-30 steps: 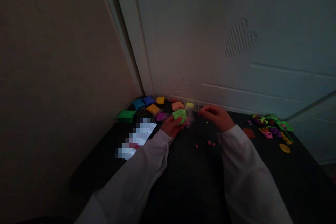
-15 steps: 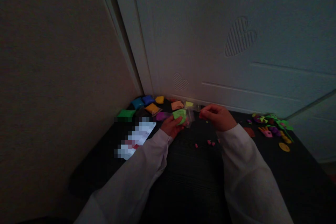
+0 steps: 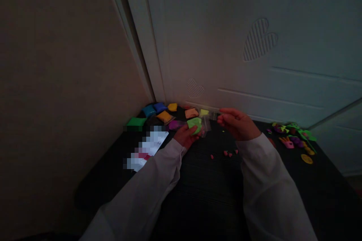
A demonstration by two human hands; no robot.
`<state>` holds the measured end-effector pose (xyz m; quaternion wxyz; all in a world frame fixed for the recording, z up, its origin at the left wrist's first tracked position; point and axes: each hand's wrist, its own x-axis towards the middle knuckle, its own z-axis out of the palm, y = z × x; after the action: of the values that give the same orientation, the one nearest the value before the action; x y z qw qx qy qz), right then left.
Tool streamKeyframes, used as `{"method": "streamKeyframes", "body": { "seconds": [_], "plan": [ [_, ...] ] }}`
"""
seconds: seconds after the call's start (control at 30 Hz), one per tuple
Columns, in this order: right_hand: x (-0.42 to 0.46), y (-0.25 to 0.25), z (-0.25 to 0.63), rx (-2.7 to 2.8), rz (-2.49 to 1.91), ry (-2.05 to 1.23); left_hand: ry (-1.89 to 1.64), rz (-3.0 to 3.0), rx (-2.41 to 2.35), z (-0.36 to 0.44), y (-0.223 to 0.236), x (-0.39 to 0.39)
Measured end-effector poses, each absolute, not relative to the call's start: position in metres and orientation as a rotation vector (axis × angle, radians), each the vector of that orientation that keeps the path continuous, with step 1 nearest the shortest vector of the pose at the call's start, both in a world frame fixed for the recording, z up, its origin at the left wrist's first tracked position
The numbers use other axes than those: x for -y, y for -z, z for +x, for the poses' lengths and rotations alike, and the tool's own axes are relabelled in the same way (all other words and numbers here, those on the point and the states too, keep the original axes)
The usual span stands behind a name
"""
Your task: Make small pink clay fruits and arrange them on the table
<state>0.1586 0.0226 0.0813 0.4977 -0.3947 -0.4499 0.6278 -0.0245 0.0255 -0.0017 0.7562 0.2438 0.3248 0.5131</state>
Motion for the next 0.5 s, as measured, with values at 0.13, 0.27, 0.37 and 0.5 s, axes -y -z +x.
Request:
{"method": "streamKeyframes", "body": {
  "seconds": [0.13, 0.27, 0.37, 0.5],
  "plan": [
    [-0.0209, -0.083, 0.1603, 1.106, -0.964, -1.525, -1.116, 0.537, -0.714, -0.0246, 0.0008, -0.0246],
    [-0.0209, -0.0824, 0.1617, 1.143, -0.956, -1.518, -1.115, 0.535, -0.711, -0.0245, -0.0001, -0.0239],
    [-0.021, -0.0821, 0.1626, 1.169, -0.919, -1.505, -1.11, 0.536, -0.711, -0.0243, 0.0004, -0.0242],
    [-0.0206, -0.0835, 0.1634, 1.233, -0.9, -1.473, -1.111, 0.536, -0.725, -0.0239, 0.0018, -0.0252]
  ]
}}
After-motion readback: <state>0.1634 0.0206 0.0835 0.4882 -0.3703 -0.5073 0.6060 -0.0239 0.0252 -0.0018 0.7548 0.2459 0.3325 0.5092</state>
